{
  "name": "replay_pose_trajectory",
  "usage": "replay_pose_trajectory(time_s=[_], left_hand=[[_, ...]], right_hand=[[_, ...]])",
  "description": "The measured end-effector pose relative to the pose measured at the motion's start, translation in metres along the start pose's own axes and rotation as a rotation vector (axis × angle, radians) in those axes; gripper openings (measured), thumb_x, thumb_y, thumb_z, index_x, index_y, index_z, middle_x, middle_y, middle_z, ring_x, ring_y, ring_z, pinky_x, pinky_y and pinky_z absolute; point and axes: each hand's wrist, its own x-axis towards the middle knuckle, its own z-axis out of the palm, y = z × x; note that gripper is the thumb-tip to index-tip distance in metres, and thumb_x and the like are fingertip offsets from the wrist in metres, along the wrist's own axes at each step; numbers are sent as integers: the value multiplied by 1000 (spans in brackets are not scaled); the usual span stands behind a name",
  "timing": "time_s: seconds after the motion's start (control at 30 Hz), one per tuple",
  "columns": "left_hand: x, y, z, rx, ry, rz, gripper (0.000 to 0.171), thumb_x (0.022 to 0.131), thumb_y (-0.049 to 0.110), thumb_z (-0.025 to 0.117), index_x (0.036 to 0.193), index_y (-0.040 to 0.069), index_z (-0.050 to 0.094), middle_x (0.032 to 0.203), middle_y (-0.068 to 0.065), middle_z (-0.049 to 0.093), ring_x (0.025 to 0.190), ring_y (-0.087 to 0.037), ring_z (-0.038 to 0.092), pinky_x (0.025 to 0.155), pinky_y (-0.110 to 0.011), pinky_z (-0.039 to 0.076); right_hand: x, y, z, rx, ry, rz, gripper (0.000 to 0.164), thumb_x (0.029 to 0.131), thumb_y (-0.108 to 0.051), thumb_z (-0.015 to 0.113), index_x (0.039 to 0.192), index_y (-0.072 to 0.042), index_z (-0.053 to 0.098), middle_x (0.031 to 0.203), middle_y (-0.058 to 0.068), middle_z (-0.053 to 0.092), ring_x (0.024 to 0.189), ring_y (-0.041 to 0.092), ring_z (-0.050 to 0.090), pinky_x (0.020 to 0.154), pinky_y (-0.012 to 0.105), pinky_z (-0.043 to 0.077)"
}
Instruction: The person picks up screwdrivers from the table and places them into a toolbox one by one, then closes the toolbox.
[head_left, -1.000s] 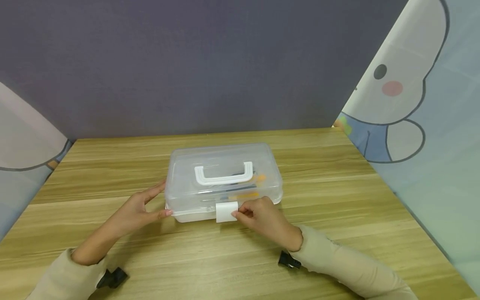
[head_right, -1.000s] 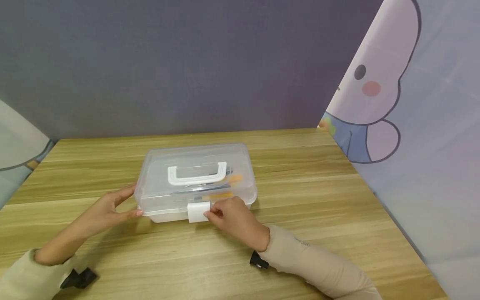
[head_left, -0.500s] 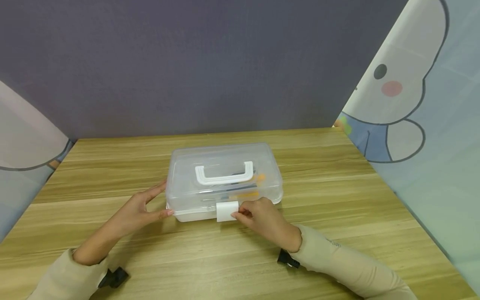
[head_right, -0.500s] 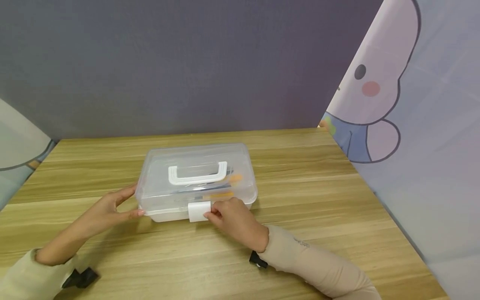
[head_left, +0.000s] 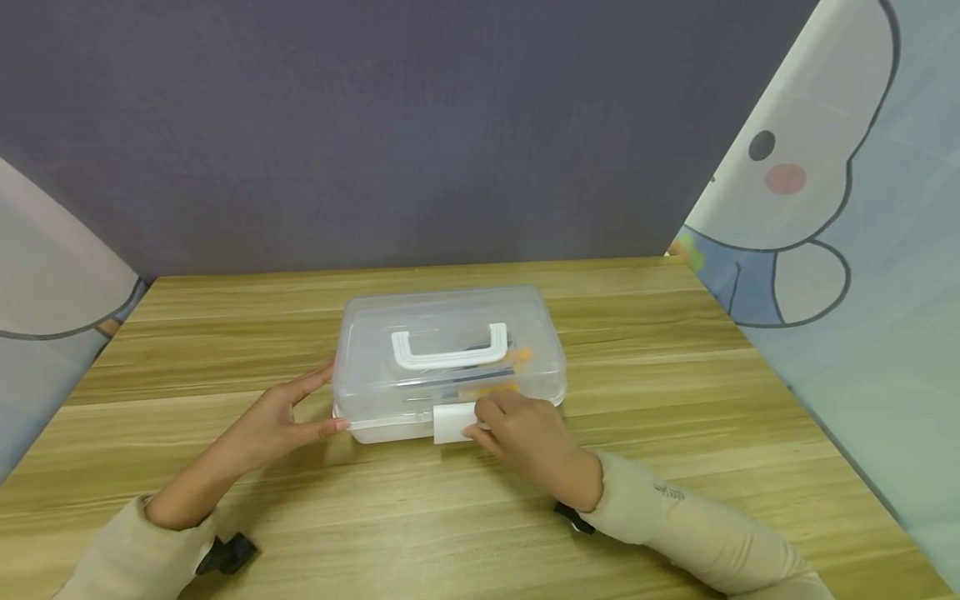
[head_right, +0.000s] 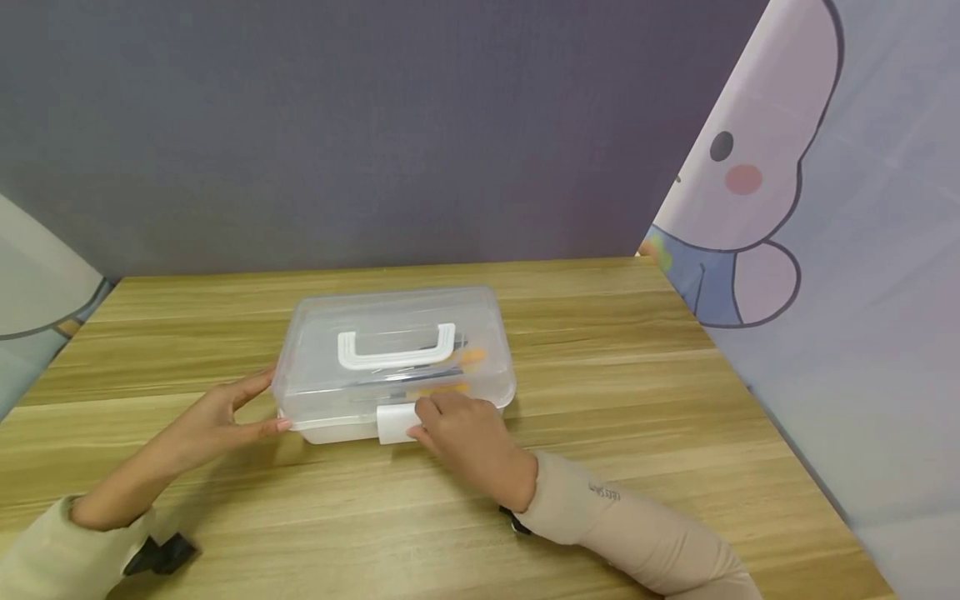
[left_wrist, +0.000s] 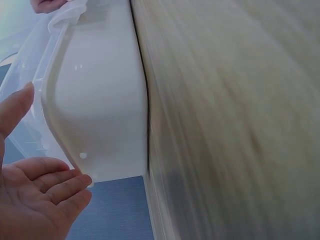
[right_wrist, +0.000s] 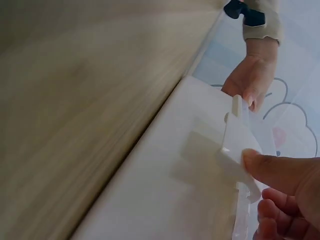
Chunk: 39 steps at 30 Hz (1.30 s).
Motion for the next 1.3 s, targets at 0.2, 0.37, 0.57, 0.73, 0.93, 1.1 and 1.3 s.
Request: replay_pose_trajectory(time_s=[0.2, 0.37, 0.57, 0.73, 0.93, 1.1, 1.3], left_hand=[[-1, 0, 0, 0, -8, -21, 79, 80, 17, 76, 144, -2, 33, 148, -26, 27, 135, -50, 22, 100, -69, 23], [-1, 0, -1, -4, -12, -30, 79, 80, 17, 76, 144, -3, 32, 149, -25, 26, 135, -51, 20, 100, -70, 22], [-1, 1, -2, 3, -22, -35, 80, 81, 18, 75, 144, -2, 31, 150, -25, 24, 135, -51, 19, 100, -70, 21], [-2, 1, -2, 13, -20, -33, 80, 81, 18, 76, 144, -2, 31, 149, -26, 25, 134, -52, 20, 99, -71, 22], [-2, 1, -2, 7, -19, -36, 80, 80, 18, 76, 144, -3, 32, 149, -27, 25, 134, -52, 20, 99, -71, 22], [-2, 0, -2, 6, -22, -50, 81, 81, 18, 76, 145, -3, 30, 149, -27, 24, 135, -52, 19, 99, -71, 22], [-2, 0, -2, 0, -18, -47, 81, 80, 18, 76, 144, -3, 31, 149, -26, 25, 135, -52, 19, 99, -71, 22]], right_hand=[[4, 2, 3, -136, 106, -136, 30, 80, -34, 71, 90, -8, 59, 84, 2, 60, 73, 15, 55, 65, 21, 47], [8, 4, 0, -188, 114, -122, 64, 67, -42, 80, 116, -8, 58, 118, 9, 58, 103, 26, 55, 91, 38, 45], [8, 9, -2, -186, -26, -65, 88, 68, -51, 78, 137, -10, 44, 141, 10, 46, 132, 35, 37, 107, 56, 29], [9, 12, -2, -137, -33, -60, 80, 74, -49, 75, 138, -11, 44, 137, 8, 50, 129, 32, 42, 107, 53, 31], [9, 12, -4, -102, -39, -55, 78, 76, -48, 73, 138, -12, 43, 136, 8, 50, 126, 32, 44, 106, 52, 32], [10, 13, -5, -84, -38, -47, 73, 79, -47, 70, 138, -12, 44, 135, 8, 51, 126, 32, 44, 104, 50, 34], [11, 12, -6, -48, -29, -37, 65, 84, -43, 65, 137, -12, 46, 134, 9, 52, 124, 32, 46, 102, 49, 36]])
